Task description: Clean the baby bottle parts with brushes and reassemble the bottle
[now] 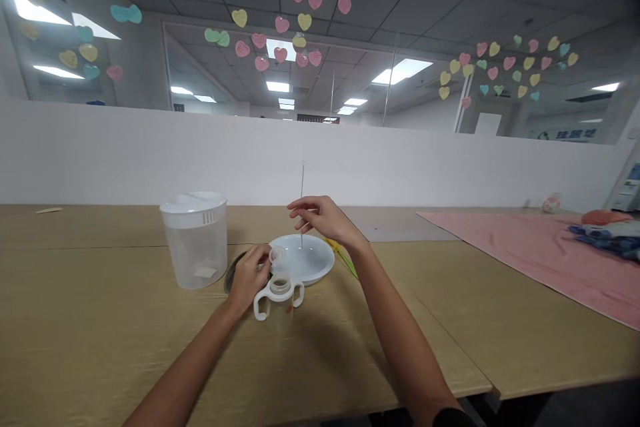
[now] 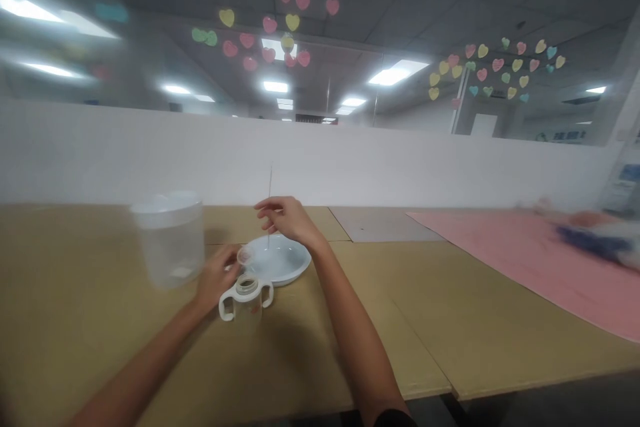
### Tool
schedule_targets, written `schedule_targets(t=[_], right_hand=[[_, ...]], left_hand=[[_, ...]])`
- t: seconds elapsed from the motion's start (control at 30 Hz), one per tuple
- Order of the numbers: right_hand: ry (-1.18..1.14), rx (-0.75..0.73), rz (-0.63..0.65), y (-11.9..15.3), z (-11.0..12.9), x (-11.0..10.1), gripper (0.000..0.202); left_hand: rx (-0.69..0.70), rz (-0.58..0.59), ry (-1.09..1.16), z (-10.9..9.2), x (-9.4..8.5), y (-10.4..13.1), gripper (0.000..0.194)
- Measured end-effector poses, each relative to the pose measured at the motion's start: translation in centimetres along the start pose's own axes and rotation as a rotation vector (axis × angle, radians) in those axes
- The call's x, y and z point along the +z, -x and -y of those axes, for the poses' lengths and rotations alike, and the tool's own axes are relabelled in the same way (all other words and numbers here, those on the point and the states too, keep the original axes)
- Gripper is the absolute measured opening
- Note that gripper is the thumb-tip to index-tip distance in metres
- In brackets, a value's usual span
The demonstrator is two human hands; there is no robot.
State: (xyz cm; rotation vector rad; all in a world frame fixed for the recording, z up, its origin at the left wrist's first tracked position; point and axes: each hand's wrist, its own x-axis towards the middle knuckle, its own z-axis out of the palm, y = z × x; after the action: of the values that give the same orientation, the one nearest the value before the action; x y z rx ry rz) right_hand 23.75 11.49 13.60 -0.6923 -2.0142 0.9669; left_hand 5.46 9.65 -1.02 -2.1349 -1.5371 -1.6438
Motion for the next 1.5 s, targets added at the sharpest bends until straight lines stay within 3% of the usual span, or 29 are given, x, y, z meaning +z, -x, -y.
schedule_targets(t=[0.17, 0.33, 0.53, 0.77, 0.93, 1.1, 1.27, 1.5], right_hand=[[0.081, -0.072, 0.049, -0.5, -0.9, 0.5, 0.018], [0.115, -0.121, 0.054, -0.7, -1.4, 0.5, 0.02], [0.134, -0.12, 0.036, -0.2, -0.5, 0.1, 0.02], [0.185, -0.132, 0.011, -0.2, -0.8, 0.3, 0.027], [0.17, -0.205, 0.003, -0.3, -1.5, 1.1, 0.053], [0.277, -0.27, 0.02, -0.1, -1.5, 2.0, 0.064], [0.417, -0.295, 0.094, -0.4, -2.3, 2.6, 0.065], [0.561, -0.364, 0.099, -0.6, -2.6, 2.4, 0.051]], left_hand=[[-0.158, 0.002, 0.19, 0.1, 0.2, 0.0, 0.022], [-0.107, 0.017, 0.274, 0.2, -0.2, -0.2, 0.026], [-0.034, 0.108, 0.241, -0.6, -0.4, -0.2, 0.029], [-0.139, 0.273, 0.229, 0.0, 0.5, 0.0, 0.036], [-0.119, 0.262, 0.216, -0.1, 1.0, 0.2, 0.034], [-0.052, 0.282, 0.148, -0.7, 1.0, 0.4, 0.032], [-0.075, 0.26, 0.208, -0.5, 1.3, 0.5, 0.031], [-0.045, 0.252, 0.275, 0.1, 1.6, 0.4, 0.03]])
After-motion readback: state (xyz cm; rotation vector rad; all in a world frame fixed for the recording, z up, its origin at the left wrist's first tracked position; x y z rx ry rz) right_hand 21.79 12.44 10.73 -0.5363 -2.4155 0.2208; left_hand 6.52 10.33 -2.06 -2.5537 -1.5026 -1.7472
